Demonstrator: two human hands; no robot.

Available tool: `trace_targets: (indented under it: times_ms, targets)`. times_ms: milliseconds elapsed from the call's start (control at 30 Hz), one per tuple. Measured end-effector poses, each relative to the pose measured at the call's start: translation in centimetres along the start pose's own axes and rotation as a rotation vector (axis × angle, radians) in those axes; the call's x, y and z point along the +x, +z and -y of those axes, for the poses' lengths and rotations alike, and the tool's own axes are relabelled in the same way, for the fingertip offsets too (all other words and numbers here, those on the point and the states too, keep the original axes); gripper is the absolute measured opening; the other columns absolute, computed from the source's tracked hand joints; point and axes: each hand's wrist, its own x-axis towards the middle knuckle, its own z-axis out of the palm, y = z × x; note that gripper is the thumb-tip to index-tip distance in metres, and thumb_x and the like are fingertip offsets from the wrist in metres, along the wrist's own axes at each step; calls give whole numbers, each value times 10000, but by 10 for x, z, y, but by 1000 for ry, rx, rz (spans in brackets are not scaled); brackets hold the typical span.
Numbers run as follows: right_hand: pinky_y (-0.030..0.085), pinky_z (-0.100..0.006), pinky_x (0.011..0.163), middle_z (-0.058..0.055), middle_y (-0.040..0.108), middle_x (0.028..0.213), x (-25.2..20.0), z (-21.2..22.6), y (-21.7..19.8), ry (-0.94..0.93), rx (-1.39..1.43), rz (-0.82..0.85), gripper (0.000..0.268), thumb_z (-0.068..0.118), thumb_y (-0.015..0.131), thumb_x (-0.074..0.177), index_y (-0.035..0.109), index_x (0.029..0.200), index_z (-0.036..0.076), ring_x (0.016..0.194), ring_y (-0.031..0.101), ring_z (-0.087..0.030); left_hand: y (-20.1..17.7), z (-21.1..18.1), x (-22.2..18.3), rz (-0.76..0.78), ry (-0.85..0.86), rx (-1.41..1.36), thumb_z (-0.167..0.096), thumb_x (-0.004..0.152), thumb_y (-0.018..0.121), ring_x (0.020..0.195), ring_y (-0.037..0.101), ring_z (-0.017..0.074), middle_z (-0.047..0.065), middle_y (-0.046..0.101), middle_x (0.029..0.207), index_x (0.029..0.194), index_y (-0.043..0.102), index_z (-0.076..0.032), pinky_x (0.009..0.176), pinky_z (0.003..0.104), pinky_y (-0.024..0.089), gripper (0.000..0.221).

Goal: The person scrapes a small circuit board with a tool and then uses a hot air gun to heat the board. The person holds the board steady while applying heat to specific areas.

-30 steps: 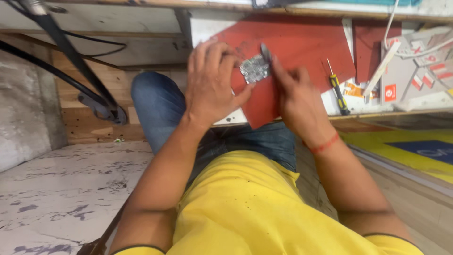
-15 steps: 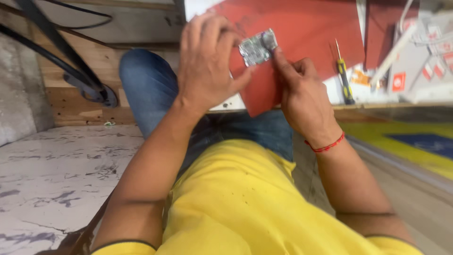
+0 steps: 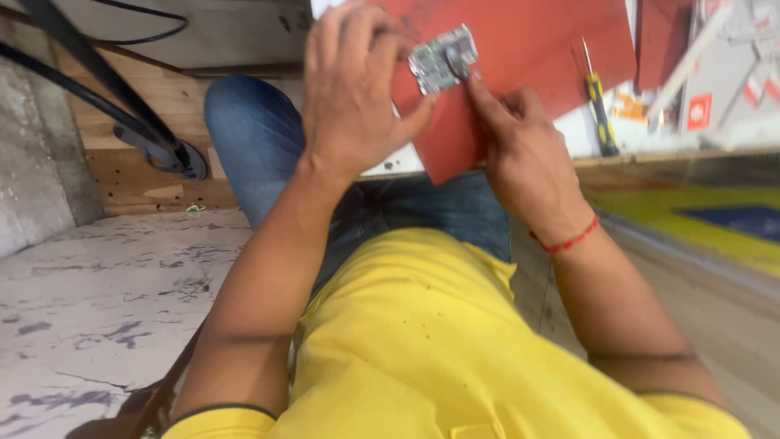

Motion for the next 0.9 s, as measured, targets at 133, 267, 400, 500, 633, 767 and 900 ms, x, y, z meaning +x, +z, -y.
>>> trace_targets:
  times_ms: [133,267,400,500,633,767,900]
  targets:
    - [543,-501,840,-248,589,1166,-21,1,14,-52,55,-2,602,-62,498,962,549,1544,83,966,644,-452,-11,-8,-11,122,-81,20,-366,840,921,1150,493,340,103,550,1140,1095,666,-80,1022,521,382,460]
    - [554,-485,786,-205,616,1143,-8,-5,3,-56,17,-18,568,-26,541,942,584,1489,122,904,663,-425,-1,-3,3,-12,15,15,-315,802,894,1243,468,329,93,531,1234,1057,627,-93,1079,496,379,432]
    - [536,-485,722,-215,607,1142,-14,3,8,-57,-15,3,574,-57,558,957,588,1507,105,866,652,-420,-3,1,-18,20,-13,14,-308,794,894,1218,478,323,77,543,1204,1071,621,-111,1064,498,385,436]
    - [543,-482,747,-208,598,1098,-9,-7,3,-100,-28,27,624,-75,552,923,601,1512,124,851,655,-401,5,5,-10,41,-21,16,-313,815,897,1189,481,318,69,543,1181,1058,628,-109,1059,498,389,416]
    - [549,-471,795,-222,582,1099,-6,-9,5,-143,33,14,642,-67,546,907,596,1514,133,911,654,-410,-3,2,-9,106,-75,7,-336,809,904,1183,490,332,89,552,1176,1097,642,-104,1030,505,389,453]
    - [548,-483,742,-211,618,1089,-4,-10,0,-25,16,9,599,-68,538,917,612,1467,158,865,670,-415,-9,-4,5,11,-15,-1,-326,731,913,1242,469,354,110,542,1204,1065,637,-77,1096,517,366,500]
    - [548,-501,714,-220,620,1121,-6,-11,2,-56,-44,54,616,-48,545,900,591,1479,158,824,659,-432,-6,-3,-6,4,-33,-23,-311,746,910,1277,470,338,92,544,1222,1062,645,-86,1117,512,364,469]
